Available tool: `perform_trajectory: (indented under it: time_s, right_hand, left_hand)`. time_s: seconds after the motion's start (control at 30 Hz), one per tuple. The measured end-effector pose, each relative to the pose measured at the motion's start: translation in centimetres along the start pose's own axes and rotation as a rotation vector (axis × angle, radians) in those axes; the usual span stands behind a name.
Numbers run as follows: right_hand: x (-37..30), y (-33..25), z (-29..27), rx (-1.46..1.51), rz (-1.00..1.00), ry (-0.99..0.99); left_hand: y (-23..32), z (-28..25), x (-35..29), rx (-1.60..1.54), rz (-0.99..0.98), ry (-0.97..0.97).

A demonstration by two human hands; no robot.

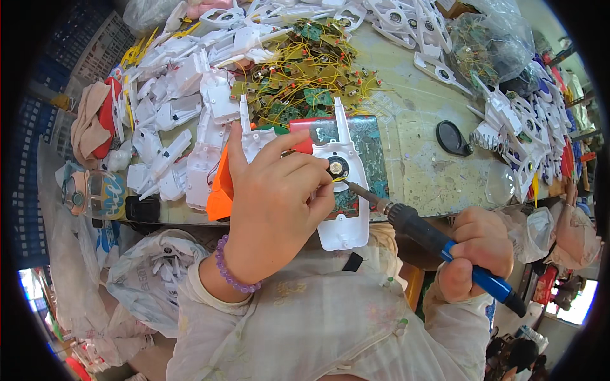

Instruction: Soldering wires and components to a circuit board and toy housing at a factory workbench.

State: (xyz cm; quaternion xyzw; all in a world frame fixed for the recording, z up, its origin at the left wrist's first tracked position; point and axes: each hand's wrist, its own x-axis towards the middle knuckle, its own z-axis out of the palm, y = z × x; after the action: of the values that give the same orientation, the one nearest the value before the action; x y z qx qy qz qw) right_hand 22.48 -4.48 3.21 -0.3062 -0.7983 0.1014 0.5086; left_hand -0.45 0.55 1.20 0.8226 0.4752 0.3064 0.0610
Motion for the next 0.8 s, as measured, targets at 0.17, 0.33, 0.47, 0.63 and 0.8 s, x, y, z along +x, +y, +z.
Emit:
perform_trajectory:
  time_s: [0.17, 0.33, 0.47, 0.63, 0.8]
  right_hand:
    - [2.8, 0.2, 0.0, 0.074, -0.017, -0.093]
    - [3.6, 0.3, 0.1, 0.077, -0.049, -0.102]
    - [3.8, 0.3, 0.3, 0.072, -0.083, -0.095]
    - [2.7, 0.5, 0.5, 0.049, -0.217, -0.098]
    - [0.9, 0.7, 0.5, 0.013, -0.247, -0.046]
  left_hand:
    - [-0.2, 0.0, 0.0, -0.014, 0.028, 0.001]
    - [-0.3, 0.0, 0.1, -0.028, 0.031, -0.009]
    - [-0.4, -0.1, 0.0, -0.029, 0.021, -0.02]
    - [-0.4, 0.0, 0.0, -0.033, 0.019, -0.008]
    - [-0.2, -0.1, 0.2, -0.013, -0.012, -0.048]
